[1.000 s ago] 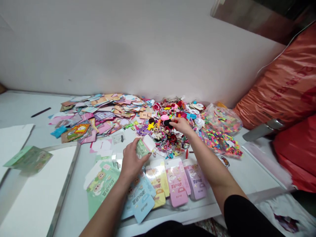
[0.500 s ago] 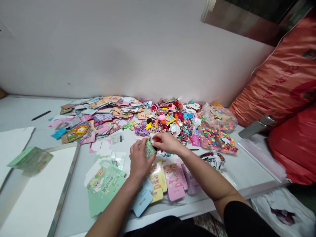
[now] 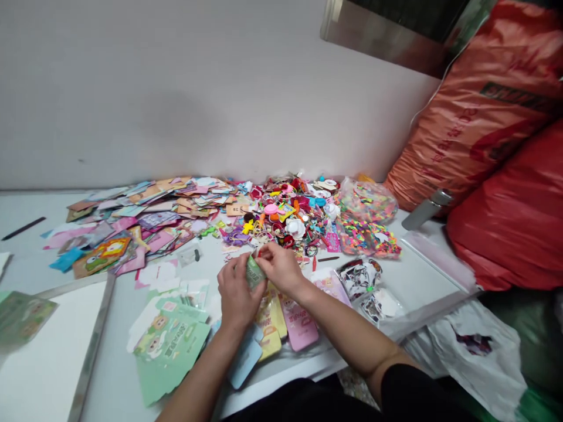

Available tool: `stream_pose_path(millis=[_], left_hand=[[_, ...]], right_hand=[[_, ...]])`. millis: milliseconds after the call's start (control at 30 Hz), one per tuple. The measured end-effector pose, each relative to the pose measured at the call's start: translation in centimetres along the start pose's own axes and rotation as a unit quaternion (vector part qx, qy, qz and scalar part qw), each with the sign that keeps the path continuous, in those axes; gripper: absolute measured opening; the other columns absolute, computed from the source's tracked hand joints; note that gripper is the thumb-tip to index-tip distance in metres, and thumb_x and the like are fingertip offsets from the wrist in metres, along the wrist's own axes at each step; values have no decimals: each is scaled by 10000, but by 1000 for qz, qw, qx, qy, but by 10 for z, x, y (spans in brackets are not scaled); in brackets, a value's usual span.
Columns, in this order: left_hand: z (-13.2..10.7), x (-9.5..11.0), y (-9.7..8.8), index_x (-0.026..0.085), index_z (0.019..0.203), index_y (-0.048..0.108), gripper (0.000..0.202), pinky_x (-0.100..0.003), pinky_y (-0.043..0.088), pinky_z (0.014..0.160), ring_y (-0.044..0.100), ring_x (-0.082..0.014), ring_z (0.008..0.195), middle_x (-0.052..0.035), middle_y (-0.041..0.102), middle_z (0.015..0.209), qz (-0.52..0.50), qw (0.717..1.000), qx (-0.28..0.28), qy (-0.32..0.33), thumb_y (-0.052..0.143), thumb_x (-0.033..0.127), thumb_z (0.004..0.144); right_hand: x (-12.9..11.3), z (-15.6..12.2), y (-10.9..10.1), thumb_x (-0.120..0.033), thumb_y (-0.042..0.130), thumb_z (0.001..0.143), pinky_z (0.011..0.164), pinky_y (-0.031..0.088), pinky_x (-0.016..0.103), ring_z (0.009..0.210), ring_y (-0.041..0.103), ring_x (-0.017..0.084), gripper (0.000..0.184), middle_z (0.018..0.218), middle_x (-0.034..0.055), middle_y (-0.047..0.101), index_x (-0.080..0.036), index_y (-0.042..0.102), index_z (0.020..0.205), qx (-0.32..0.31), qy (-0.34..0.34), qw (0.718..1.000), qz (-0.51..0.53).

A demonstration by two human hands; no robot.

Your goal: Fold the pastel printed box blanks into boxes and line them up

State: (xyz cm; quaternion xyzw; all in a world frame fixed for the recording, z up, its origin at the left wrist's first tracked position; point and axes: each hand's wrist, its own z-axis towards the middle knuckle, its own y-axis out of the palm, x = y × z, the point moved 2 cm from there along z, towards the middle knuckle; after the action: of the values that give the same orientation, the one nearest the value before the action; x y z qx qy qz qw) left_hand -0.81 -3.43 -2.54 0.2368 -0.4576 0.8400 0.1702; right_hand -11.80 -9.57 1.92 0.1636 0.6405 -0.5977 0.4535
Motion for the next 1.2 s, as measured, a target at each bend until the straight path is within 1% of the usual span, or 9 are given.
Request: stream_pose_path(millis=[167, 333, 433, 567, 700, 800, 933, 1067, 1200], left_hand=[[-1, -6, -1, 189, 1256, 419, 595, -461, 349, 969, 467, -298, 1103, -119, 525, 1156, -24, 1000, -2, -10, 624, 354, 722], [-1, -5, -11, 183, 1255, 413, 677, -419, 397, 943, 460, -274, 1090, -105, 500, 1138, -104, 988, 82, -79, 689, 406, 678], [-2, -4, -15, 148, 1299, 383, 755, -420, 393, 960, 441, -279, 1122, -133, 471, 1179, -128, 983, 114, -72, 695, 415, 666], [5, -15, -16, 175, 1328, 421, 717, -418, 342, 1021, 438, -272, 1185, -116, 502, 1235, -184, 979, 23, -84, 646, 452, 705], [18, -40, -21, 196, 1073, 659, 497, -380, 406, 924, 532, -244, 1069, -69, 622, 1138, -311, 922, -58, -224, 493, 569, 788], [22, -56, -22, 181, 1041, 684, 543, -301, 455, 665, 580, -193, 807, -77, 669, 1019, -427, 829, -111, -344, 603, 596, 700], [24, -66, -18, 176, 1018, 693, 473, -229, 413, 536, 548, -126, 650, -79, 681, 948, -542, 728, -140, -396, 761, 414, 616], [24, -72, -12, 157, 955, 705, 435, -207, 357, 468, 503, -93, 541, -61, 674, 776, -522, 711, -115, -457, 811, 282, 553], [26, -74, -8, 153, 996, 697, 478, -195, 329, 462, 477, -78, 505, -18, 631, 649, -462, 756, -117, -449, 791, 331, 563]], right_hand=[[-6, -3, -9, -170, 513, 860, 728, 409, 213, 784, 590, 135, 187, 812, 33, 673, -168, 684, 785, -122, -99, 986, -62], [1, -8, -25, -326, 686, 754, 599, 427, 207, 620, 534, 96, 344, 911, 53, 655, -139, 659, 1042, 32, -51, 993, 102], [3, -14, -12, -331, 745, 682, 527, 404, 194, 561, 499, 81, 464, 867, 30, 651, -151, 640, 1097, -47, -52, 988, 135], [8, -8, 0, -247, 569, 832, 584, 433, 194, 622, 556, 89, 263, 826, 1, 638, -180, 643, 1076, -93, -99, 974, 181], [28, 16, 8, -241, 574, 816, 542, 429, 191, 573, 546, 91, 231, 692, -18, 590, -149, 640, 1017, -163, -80, 955, 233], [42, 34, 22, -256, 589, 800, 509, 427, 189, 514, 519, 82, 230, 613, -37, 550, -131, 624, 989, -211, -46, 935, 281], [56, 49, 45, -262, 599, 792, 504, 441, 199, 469, 487, 72, 233, 575, -56, 532, -138, 599, 989, -258, 1, 916, 307], [66, 55, 58, -236, 582, 797, 476, 420, 201, 447, 467, 77, 152, 542, -61, 506, -140, 587, 915, -280, 16, 917, 285], [69, 58, 57, -211, 567, 793, 497, 438, 216, 481, 503, 93, 152, 579, -46, 529, -139, 592, 925, -284, 12, 917, 280]])
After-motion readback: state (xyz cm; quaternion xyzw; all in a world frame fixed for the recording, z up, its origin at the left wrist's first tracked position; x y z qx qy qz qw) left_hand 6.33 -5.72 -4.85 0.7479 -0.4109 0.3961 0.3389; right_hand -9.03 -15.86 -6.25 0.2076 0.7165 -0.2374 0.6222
